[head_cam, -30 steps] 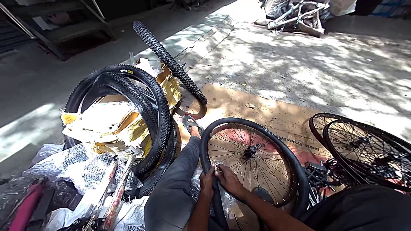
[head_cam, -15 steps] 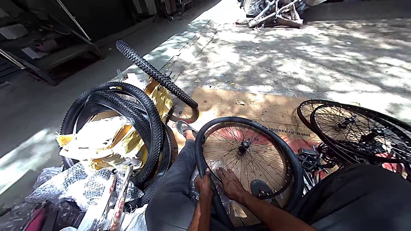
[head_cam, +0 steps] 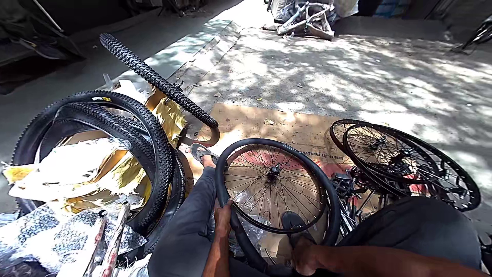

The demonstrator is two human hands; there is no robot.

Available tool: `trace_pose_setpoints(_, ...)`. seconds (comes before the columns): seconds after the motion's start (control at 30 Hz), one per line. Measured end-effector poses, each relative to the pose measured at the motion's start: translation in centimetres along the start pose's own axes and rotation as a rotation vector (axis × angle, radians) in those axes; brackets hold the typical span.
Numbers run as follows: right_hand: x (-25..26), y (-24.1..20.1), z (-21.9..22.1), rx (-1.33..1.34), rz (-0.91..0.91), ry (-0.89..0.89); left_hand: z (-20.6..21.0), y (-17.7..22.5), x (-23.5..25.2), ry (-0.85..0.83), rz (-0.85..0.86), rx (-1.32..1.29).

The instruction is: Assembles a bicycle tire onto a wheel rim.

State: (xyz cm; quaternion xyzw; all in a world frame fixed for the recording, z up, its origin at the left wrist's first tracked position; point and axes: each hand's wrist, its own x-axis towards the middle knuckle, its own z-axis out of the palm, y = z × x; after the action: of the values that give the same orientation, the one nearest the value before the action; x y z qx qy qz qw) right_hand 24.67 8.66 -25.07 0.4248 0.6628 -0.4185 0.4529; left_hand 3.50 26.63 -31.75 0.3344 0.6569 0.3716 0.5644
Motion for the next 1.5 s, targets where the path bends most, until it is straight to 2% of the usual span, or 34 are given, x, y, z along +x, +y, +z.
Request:
trace_pose_setpoints(0.03,0.3,0.6,-0.2,-0.042,-0.038,-0.018,0.1,-0.1,0.0,0.000,0.010,-0.003)
trace_pose_setpoints(0.1,0.4,2.5,-1.1,-0.013,-0.250,0.037,0.1,-0.2,0.0,-0.008,0.022,-0.014)
trace_pose_setpoints(0.2,-2.8,6.6,-4.6,0.388,-0.493,0.203,-0.3,-0.1,0.5,-0.035,0.017,-0.068)
trace_pose_setpoints(0.3,-11.9,10.1,-12.6,0.799,-0.578,0.524,-0.5,0.2,0.8,-0.041,0.000,-0.098)
trace_pose_setpoints(0.37,-14.2,14.3,-17.6,0.869,-0.620,0.834,-0.5,0.5,0.7,-0.044,-0.003,-0.134)
trace_pose_setpoints(0.4,-13.8,16.4,-19.6,0.846,-0.563,1.007,-0.4,0.7,0.7,-0.058,0.012,-0.130)
trace_pose_setpoints(0.47,-10.2,20.3,-22.6,0.663,-0.237,1.294,-0.3,0.9,0.6,-0.071,0.081,-0.043)
trace_pose_setpoints(0.53,-3.5,23.1,-23.4,0.519,0.084,1.423,-0.3,0.5,0.1,-0.078,0.162,0.127)
trace_pose_setpoints(0.57,-0.1,23.9,-23.0,0.524,0.200,1.397,-0.3,0.2,-0.3,-0.086,0.177,0.194)
trace_pose_setpoints(0.63,5.5,24.5,-20.9,0.669,0.252,1.253,-0.2,0.4,-0.9,-0.096,0.162,0.256)
trace_pose_setpoints(0.7,8.6,24.7,-17.8,0.937,0.158,1.304,-0.2,0.7,-1.0,-0.111,0.135,0.281)
trace_pose_setpoints(0.77,9.0,25.9,-15.3,1.156,0.040,1.312,0.0,0.8,-0.6,-0.126,0.130,0.322)
trace_pose_setpoints(0.83,7.8,26.7,-13.9,1.020,0.088,1.344,0.0,1.0,-0.2,-0.132,0.144,0.352)
trace_pose_setpoints(0.9,5.9,27.3,-13.4,0.617,0.295,1.283,0.1,1.3,0.0,-0.137,0.153,0.331)
trace_pose_setpoints(0.97,4.0,27.7,-12.4,0.438,0.474,1.066,0.2,1.6,-0.2,-0.139,0.145,0.309)
trace_pose_setpoints(1.07,1.4,28.6,-8.9,0.507,0.530,0.654,0.3,1.6,-0.6,-0.138,0.127,0.295)
trace_pose_setpoints(1.13,0.3,26.5,-7.0,0.439,0.454,0.393,0.2,1.3,-1.0,-0.132,0.118,0.266)
trace_pose_setpoints(1.2,-1.5,21.0,-7.1,0.645,0.215,0.291,0.0,1.1,-1.2,-0.123,0.112,0.275)
trace_pose_setpoints(1.27,-2.6,15.0,-8.5,0.965,-0.108,0.373,0.0,1.0,-1.2,-0.098,0.138,0.244)
trace_pose_setpoints(1.3,-2.3,12.4,-9.0,1.043,-0.202,0.500,-0.1,1.0,-1.3,-0.082,0.157,0.233)
trace_pose_setpoints(1.33,-1.5,10.4,-9.2,1.013,-0.177,0.648,-0.2,0.9,-1.5,-0.072,0.170,0.223)
trace_pose_setpoints(1.43,3.0,8.3,-7.5,0.688,0.204,1.054,-0.6,1.3,-2.0,-0.085,0.159,0.171)
trace_pose_setpoints(1.5,4.4,8.0,-6.5,0.669,0.318,1.169,-1.0,1.3,-2.3,-0.113,0.134,0.133)
